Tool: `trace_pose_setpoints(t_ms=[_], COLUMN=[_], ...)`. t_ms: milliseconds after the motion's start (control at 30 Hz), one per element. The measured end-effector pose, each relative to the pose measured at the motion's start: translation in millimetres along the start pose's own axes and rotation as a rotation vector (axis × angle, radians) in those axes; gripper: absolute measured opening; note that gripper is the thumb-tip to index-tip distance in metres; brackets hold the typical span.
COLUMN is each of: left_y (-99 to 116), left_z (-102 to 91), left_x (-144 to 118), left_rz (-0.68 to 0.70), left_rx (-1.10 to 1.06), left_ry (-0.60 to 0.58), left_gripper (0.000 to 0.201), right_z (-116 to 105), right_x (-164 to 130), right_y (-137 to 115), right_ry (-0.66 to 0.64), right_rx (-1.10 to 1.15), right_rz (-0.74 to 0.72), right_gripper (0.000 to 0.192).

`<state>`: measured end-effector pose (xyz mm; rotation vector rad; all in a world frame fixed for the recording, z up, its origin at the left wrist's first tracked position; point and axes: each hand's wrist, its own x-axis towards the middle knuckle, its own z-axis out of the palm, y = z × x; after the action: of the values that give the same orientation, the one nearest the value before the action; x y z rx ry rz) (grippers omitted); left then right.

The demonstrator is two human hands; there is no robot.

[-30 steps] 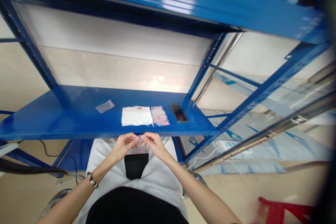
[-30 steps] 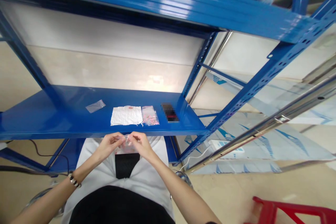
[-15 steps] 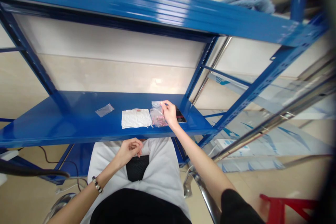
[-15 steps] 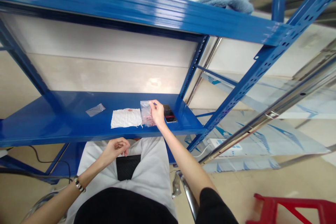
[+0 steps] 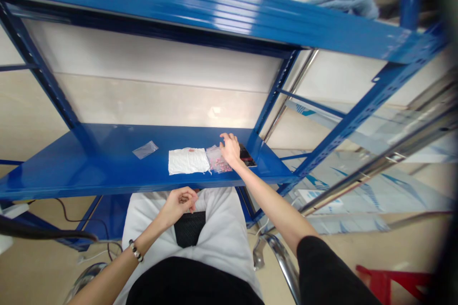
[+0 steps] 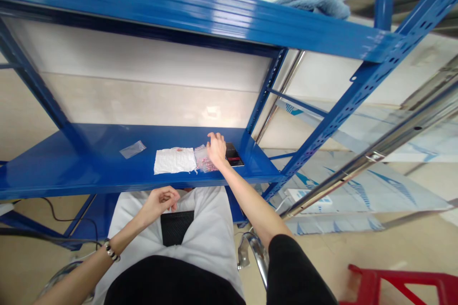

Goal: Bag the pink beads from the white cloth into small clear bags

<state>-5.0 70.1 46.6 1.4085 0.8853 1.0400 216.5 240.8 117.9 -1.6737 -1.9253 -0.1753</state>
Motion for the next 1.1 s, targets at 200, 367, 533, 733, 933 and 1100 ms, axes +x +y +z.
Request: trace_pose_setpoints(t_ms=[200, 367, 533, 733, 933, 1100], left_y=[1.9, -1.4, 15.2, 30.6, 28.7, 19.8], left_z=[1.6, -13.8, -44.6, -90.9, -115.4, -118.9], left_x=[-6.1, 6.2, 6.7, 4.4, 34.3, 41.9], left_rz=[0.018, 0.036, 0.119, 0.164, 0.218, 0.276], left_rx=[0.027, 0.081, 0.117, 0.252, 0.505, 0.926], left_ry=[-0.033, 0.057, 0.271, 0.556, 0.671, 0.558], left_gripper=[0.025, 0.029, 0.034, 0.044, 0.034, 0.027], right_z=[15.1, 23.4, -4.8, -27.9, -16.9, -17.8], right_x=[-15.5, -51.6, -122.6, -185.6, -192.9, -196.5], right_y=[-45.8, -97.6, -121.2, -84.7, -71.2, -79.3], right_ry=[-0.064, -0.101, -0.154, -0.262, -0.417, -0.444], right_rx=[0.098, 0.301, 0.504, 0.683, 0.702, 0.691], right_rz=[-0.305, -0.382, -0.487, -0.392, -0.406, -0.463], right_gripper=[0.029, 0.029, 0.032, 0.032, 0.035, 0.033])
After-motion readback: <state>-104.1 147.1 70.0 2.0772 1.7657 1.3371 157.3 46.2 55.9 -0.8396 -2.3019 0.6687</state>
